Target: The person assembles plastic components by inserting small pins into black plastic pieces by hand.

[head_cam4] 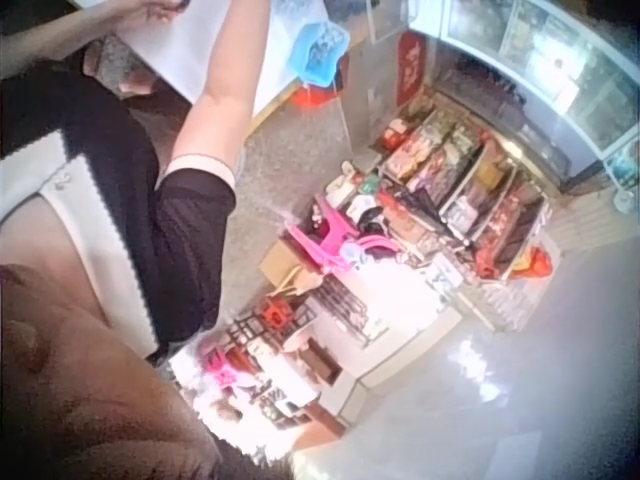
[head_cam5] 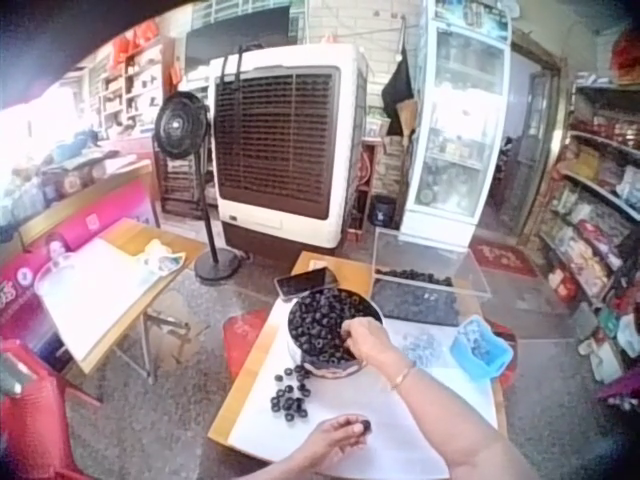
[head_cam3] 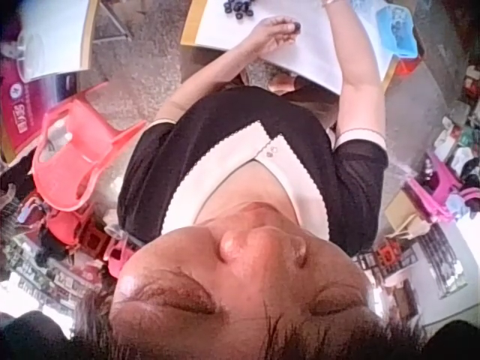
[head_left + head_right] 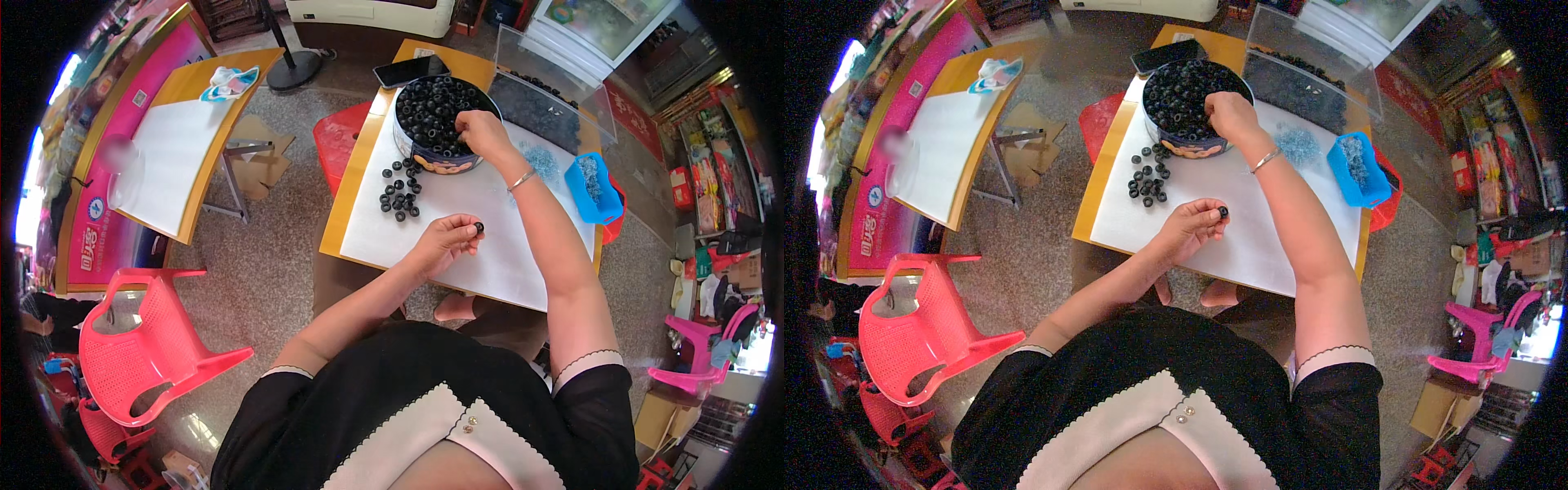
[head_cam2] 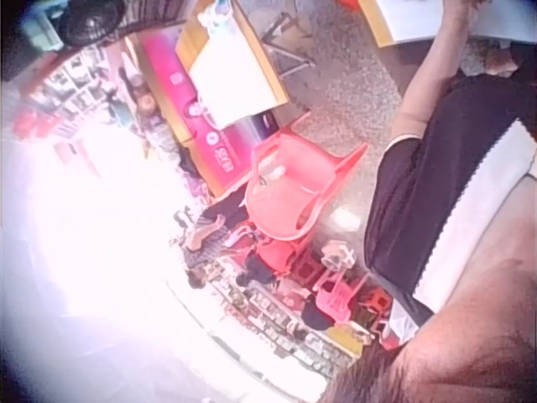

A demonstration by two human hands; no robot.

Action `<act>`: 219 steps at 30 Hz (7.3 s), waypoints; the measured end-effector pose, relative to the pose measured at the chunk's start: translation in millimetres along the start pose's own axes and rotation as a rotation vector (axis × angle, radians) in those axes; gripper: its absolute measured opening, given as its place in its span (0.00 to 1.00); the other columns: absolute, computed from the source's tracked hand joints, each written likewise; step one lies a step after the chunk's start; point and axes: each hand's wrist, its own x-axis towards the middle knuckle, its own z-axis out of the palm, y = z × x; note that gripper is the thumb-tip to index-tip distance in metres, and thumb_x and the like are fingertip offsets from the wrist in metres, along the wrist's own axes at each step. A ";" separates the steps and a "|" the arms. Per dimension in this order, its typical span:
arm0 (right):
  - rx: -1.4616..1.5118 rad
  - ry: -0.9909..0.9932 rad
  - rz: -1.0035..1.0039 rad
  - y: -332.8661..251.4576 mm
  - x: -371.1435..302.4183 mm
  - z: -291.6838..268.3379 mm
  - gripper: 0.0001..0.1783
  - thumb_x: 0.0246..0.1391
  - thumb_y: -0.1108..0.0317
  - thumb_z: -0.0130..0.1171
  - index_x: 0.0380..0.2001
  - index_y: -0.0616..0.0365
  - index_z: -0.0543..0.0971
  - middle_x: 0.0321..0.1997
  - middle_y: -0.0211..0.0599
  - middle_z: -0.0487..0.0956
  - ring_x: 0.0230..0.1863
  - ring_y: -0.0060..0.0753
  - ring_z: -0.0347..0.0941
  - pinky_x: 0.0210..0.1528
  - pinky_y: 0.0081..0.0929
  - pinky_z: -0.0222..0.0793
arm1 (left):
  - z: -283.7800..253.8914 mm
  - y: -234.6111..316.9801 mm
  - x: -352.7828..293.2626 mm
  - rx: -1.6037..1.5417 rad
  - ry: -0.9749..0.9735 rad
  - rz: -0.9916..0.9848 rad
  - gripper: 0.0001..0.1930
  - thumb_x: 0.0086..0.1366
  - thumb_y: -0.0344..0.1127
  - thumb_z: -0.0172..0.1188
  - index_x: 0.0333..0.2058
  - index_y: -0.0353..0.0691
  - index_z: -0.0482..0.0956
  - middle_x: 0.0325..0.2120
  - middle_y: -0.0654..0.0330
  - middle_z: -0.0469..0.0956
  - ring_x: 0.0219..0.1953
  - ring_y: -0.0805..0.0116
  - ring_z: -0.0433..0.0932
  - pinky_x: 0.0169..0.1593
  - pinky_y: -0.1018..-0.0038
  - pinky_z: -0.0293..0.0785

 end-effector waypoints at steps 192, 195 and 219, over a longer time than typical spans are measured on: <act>0.932 0.394 0.247 -56.3 -215.5 1.0 0.10 0.50 0.77 0.55 0.38 0.63 0.76 0.37 0.30 0.74 0.41 0.21 0.69 0.45 0.18 0.64 | 4.6 1.6 1.0 0.066 -0.015 -0.012 0.10 0.64 0.33 0.52 0.40 0.34 0.72 0.30 0.62 0.74 0.29 0.75 0.70 0.35 0.80 0.68; 0.736 0.485 0.165 -55.1 -212.2 2.9 0.10 0.47 0.78 0.56 0.35 0.62 0.77 0.35 0.35 0.75 0.36 0.25 0.71 0.39 0.22 0.67 | 4.5 2.2 1.7 0.129 -0.004 -0.024 0.11 0.64 0.33 0.53 0.41 0.33 0.71 0.31 0.61 0.74 0.30 0.74 0.71 0.36 0.79 0.69; 0.433 0.351 -0.028 25.6 -40.9 -65.6 0.07 0.44 0.69 0.57 0.29 0.54 0.81 0.28 0.36 0.80 0.28 0.31 0.75 0.33 0.28 0.70 | 8.5 6.7 -1.0 0.026 -0.068 -0.094 0.12 0.66 0.32 0.48 0.44 0.31 0.70 0.35 0.57 0.75 0.32 0.73 0.73 0.37 0.78 0.72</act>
